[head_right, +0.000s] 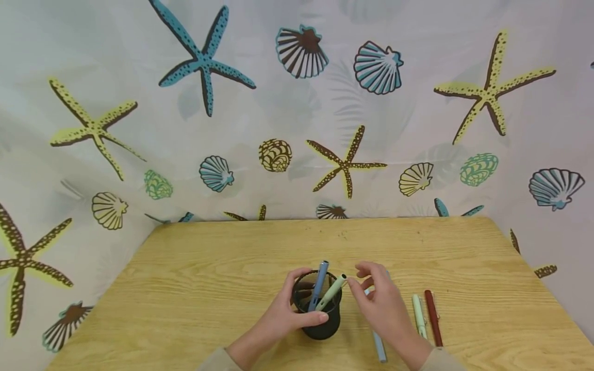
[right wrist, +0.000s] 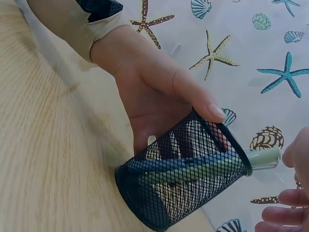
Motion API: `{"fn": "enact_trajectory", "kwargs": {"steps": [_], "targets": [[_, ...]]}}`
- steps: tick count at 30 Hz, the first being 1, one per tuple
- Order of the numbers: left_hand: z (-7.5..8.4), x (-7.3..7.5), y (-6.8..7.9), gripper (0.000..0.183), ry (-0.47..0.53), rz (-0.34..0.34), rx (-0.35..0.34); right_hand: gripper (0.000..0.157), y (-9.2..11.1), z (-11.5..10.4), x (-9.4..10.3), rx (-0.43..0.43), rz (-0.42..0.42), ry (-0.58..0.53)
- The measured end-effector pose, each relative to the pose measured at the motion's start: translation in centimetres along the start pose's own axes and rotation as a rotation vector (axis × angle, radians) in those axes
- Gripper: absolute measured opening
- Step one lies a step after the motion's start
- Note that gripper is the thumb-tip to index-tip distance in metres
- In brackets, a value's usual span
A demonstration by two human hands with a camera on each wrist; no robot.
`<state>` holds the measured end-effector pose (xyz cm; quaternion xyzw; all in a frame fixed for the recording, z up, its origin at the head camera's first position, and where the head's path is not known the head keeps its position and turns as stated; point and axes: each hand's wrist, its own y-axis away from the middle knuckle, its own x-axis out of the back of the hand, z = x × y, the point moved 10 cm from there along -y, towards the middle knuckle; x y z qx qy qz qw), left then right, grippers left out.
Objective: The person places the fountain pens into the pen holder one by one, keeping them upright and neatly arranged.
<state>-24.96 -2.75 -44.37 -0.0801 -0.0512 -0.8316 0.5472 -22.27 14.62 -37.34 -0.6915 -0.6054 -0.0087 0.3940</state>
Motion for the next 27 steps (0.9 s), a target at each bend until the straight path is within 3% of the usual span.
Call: {"fn": "enact_trajectory", "kwargs": {"steps": [27], "targets": [[-0.1, -0.1, -0.1, 0.08, -0.007, 0.007, 0.001, 0.025, 0.6, 3.2, 5.7, -0.093, 0.04, 0.141]]}}
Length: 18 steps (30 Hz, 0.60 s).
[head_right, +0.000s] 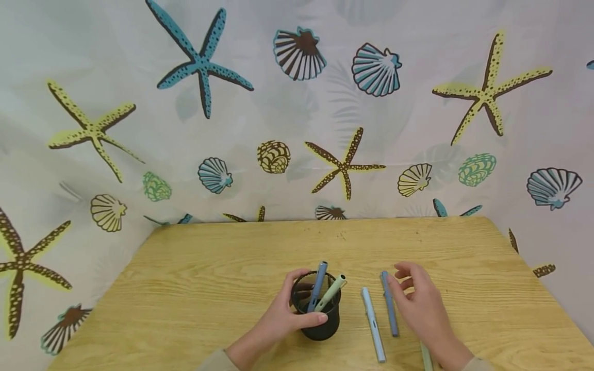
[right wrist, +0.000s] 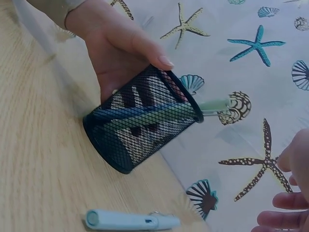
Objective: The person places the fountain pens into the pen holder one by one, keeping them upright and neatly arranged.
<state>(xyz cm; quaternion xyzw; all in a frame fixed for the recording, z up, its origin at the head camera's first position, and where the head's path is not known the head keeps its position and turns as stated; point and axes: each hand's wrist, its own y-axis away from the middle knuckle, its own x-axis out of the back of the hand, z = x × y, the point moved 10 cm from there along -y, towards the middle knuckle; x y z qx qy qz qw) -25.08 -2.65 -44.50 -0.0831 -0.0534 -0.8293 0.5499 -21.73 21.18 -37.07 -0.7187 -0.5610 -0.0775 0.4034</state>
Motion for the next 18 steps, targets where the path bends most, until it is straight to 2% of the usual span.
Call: {"fn": "enact_trajectory", "kwargs": {"steps": [6, 11, 14, 18], "targets": [[0.0, 0.0, 0.0, 0.079, 0.008, -0.003, -0.003, 0.027, 0.0, 1.3, 1.2, -0.05, 0.002, 0.039], [-0.2, 0.0, 0.0, 0.079, 0.002, -0.001, 0.005, 0.031, 0.2, 2.4, 1.6, -0.092, -0.028, 0.065], [-0.2, 0.0, 0.0, 0.078, -0.004, 0.003, 0.012, 0.036, 0.1, 3.2, 1.7, -0.137, -0.081, 0.091], [-0.2, 0.0, 0.0, 0.078, 0.01, -0.001, 0.019, 0.047, 0.2, 4.8, 1.6, -0.231, -0.197, 0.124]]}}
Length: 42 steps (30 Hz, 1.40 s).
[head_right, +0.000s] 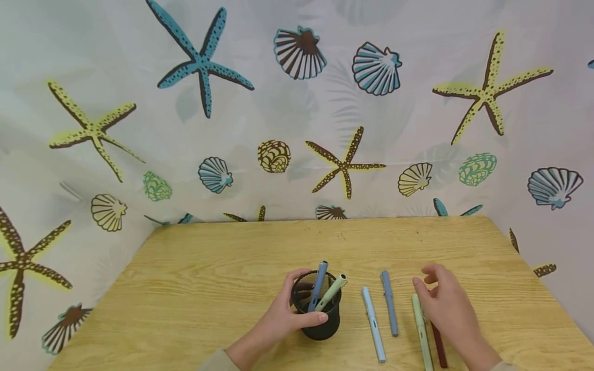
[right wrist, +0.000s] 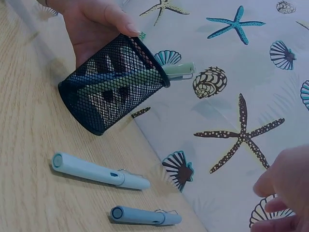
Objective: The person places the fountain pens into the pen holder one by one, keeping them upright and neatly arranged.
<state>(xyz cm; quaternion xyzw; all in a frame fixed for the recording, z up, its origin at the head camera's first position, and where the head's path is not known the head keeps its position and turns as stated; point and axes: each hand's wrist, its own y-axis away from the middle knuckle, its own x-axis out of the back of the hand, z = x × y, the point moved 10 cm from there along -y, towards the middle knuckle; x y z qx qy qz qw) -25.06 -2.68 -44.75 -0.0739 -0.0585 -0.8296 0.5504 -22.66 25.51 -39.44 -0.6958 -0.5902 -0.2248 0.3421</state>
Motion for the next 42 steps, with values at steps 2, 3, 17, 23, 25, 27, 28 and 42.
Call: {"fn": "enact_trajectory", "kwargs": {"steps": [2, 3, 17, 23, 25, 27, 28, 42], "targets": [[0.0, 0.0, 0.0, 0.078, 0.01, -0.006, -0.001, 0.052, -0.1, 1.0, -0.3, -0.048, -0.058, 0.013], [0.0, 0.0, 0.0, 0.078, 0.015, -0.008, -0.002, 0.053, -0.2, 1.5, -0.4, -0.07, -0.082, 0.024], [0.1, 0.1, 0.0, 0.077, -0.014, 0.001, 0.008, 0.042, -0.3, 5.4, -2.2, -0.166, -0.252, 0.125], [0.1, 0.1, 0.0, 0.078, -0.012, 0.009, 0.014, 0.038, 0.0, 6.3, -3.3, -0.181, -0.303, 0.121], [0.1, 0.1, 0.1, 0.078, -0.005, 0.009, 0.018, 0.038, 0.1, 6.5, -3.6, -0.189, -0.311, 0.121], [0.1, 0.1, 0.1, 0.078, -0.001, 0.006, 0.016, 0.038, 0.1, 6.7, -3.7, -0.191, -0.309, 0.122], [0.1, 0.0, 0.1, 0.078, 0.003, 0.003, 0.015, 0.038, 0.1, 6.7, -3.7, -0.189, -0.306, 0.127], [0.1, 0.0, 0.0, 0.078, -0.001, -0.001, 0.006, 0.034, 0.0, 6.2, -3.9, -0.154, -0.27, 0.151]]}}
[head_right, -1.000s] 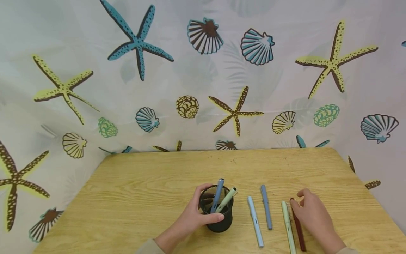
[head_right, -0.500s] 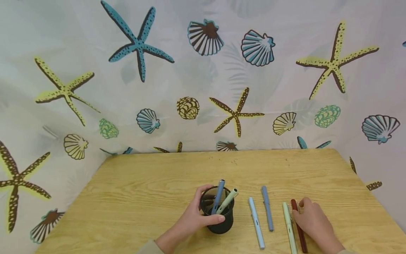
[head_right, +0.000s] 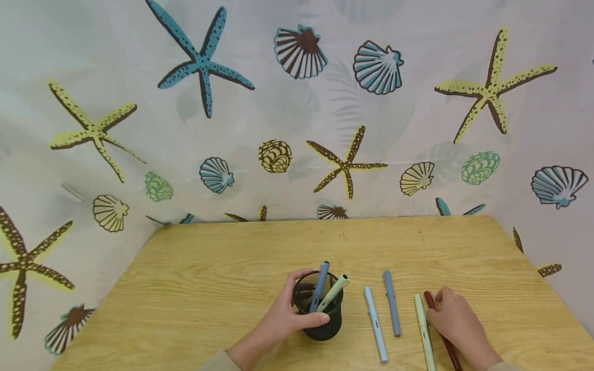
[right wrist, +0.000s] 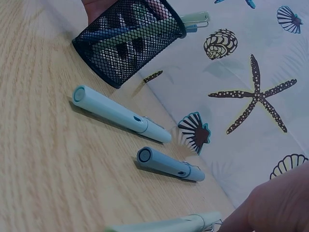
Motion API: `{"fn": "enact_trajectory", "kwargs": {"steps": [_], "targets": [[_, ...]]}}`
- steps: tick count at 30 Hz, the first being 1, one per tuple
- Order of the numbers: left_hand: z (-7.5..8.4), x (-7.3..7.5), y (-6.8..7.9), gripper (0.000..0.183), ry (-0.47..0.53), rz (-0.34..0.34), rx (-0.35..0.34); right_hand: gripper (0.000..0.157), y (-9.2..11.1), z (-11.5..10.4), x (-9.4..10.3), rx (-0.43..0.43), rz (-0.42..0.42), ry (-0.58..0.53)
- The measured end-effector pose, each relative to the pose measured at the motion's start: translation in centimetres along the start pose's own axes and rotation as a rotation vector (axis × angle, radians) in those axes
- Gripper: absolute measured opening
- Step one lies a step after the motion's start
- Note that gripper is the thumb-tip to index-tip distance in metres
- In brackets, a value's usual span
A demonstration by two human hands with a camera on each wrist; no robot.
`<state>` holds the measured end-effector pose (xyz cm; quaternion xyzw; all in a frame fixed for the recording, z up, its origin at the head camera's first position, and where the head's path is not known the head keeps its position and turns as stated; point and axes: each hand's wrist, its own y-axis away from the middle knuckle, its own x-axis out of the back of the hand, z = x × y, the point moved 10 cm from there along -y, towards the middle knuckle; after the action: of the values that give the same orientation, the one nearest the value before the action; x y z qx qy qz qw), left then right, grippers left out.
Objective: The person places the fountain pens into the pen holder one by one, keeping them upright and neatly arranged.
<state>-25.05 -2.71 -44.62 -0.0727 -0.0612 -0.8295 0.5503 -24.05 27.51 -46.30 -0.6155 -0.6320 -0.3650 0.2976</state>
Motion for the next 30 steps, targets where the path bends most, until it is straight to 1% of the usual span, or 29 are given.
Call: {"fn": "enact_trajectory", "kwargs": {"steps": [10, 15, 21, 24, 30], "targets": [[-0.3, 0.1, 0.0, 0.078, -0.013, 0.004, 0.012, 0.033, -0.2, 0.6, 0.2, -0.035, -0.013, 0.009], [-0.3, 0.1, 0.0, 0.078, -0.009, 0.005, 0.008, 0.034, -0.1, 0.5, 0.7, -0.03, 0.005, -0.012], [-0.3, 0.0, 0.1, 0.079, -0.008, 0.005, 0.013, 0.04, -0.1, 0.4, 1.0, -0.047, -0.001, -0.056], [-0.3, 0.0, 0.0, 0.078, -0.016, 0.002, 0.007, 0.04, 0.0, 0.1, 1.3, -0.045, 0.018, -0.062], [-0.3, 0.0, 0.0, 0.078, -0.006, -0.004, 0.001, 0.037, 0.2, -0.7, 1.9, -0.006, 0.078, -0.062]]}}
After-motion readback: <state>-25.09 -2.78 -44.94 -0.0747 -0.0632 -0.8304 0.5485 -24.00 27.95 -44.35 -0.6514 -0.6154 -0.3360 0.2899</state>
